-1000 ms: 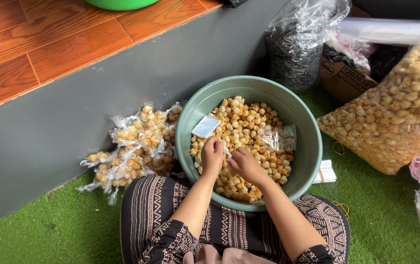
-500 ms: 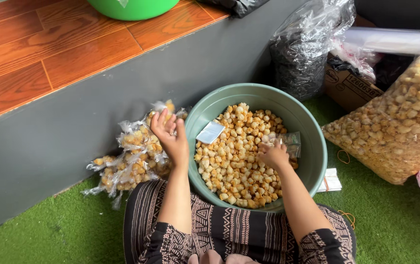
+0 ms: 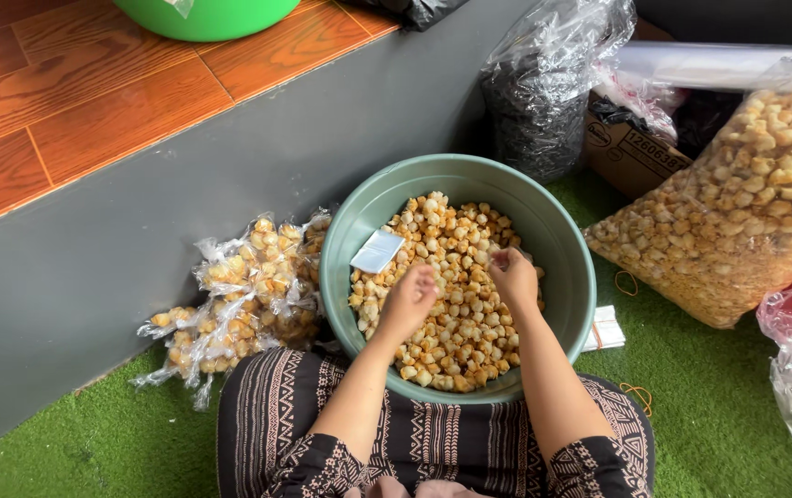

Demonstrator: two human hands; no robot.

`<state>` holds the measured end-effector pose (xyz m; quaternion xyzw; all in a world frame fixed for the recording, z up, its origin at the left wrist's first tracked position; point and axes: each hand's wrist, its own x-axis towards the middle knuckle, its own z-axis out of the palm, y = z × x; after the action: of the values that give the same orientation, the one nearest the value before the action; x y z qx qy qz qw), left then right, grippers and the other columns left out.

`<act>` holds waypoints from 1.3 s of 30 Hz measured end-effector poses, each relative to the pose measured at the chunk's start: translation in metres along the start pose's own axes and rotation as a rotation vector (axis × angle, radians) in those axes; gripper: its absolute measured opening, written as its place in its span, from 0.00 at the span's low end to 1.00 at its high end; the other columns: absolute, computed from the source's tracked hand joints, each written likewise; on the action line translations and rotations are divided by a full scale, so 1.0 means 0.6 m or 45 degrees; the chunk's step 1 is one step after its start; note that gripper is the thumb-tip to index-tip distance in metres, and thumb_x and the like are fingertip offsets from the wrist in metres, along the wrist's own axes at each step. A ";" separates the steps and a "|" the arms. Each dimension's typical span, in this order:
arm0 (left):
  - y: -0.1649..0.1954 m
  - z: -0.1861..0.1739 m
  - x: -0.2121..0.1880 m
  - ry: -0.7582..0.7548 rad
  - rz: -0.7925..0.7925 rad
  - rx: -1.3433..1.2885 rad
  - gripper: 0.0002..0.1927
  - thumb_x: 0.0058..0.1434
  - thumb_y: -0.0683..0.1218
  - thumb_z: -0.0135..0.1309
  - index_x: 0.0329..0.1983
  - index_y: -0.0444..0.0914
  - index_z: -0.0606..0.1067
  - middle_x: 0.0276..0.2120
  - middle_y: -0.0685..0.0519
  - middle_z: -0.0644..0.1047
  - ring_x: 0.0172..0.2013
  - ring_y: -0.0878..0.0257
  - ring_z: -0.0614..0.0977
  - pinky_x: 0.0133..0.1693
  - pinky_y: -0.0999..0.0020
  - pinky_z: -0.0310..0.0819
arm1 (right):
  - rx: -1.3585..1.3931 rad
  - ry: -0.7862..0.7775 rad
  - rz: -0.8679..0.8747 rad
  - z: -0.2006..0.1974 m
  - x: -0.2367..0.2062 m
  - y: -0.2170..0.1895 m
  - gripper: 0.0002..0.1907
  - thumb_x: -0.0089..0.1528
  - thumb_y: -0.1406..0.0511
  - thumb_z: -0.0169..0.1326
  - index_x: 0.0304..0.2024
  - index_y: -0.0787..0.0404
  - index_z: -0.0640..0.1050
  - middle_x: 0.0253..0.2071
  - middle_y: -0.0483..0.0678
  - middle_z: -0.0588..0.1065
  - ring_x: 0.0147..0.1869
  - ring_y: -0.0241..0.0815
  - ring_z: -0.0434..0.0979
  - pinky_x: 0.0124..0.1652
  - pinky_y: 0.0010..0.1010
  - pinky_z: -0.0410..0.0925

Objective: The person scoops small snack pieces from a large green bowl into small plastic bags using a scoop and their hands. They then tie each filled bag with a rubber band and place it aside. The process is repeated continuously.

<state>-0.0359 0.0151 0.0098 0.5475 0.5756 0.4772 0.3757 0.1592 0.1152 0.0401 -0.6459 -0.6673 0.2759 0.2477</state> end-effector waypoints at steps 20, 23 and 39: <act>-0.021 -0.014 0.008 0.187 -0.456 -0.735 0.14 0.70 0.50 0.47 0.41 0.38 0.80 0.34 0.56 0.81 0.33 0.69 0.80 0.37 0.72 0.76 | -0.050 -0.121 -1.084 0.040 -0.092 -0.082 0.12 0.59 0.60 0.63 0.40 0.58 0.80 0.44 0.48 0.78 0.47 0.47 0.76 0.48 0.38 0.70; -0.021 -0.013 0.004 0.189 -0.308 -0.651 0.11 0.70 0.47 0.57 0.34 0.34 0.78 0.30 0.55 0.78 0.32 0.70 0.76 0.36 0.74 0.70 | 0.174 -0.314 -0.701 0.052 -0.082 -0.065 0.14 0.61 0.56 0.62 0.40 0.59 0.79 0.38 0.46 0.78 0.41 0.41 0.76 0.43 0.33 0.70; -0.007 -0.012 0.001 -0.033 -0.368 -0.727 0.13 0.73 0.48 0.48 0.36 0.38 0.77 0.30 0.59 0.76 0.32 0.72 0.73 0.37 0.75 0.68 | 0.813 -0.834 -0.222 0.079 -0.059 -0.023 0.08 0.65 0.65 0.58 0.36 0.62 0.74 0.36 0.41 0.80 0.44 0.29 0.82 0.46 0.21 0.75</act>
<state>-0.0436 0.0149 0.0078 0.3386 0.4853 0.5541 0.5854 0.1183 0.0775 0.0160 -0.3578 -0.6439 0.6350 0.2325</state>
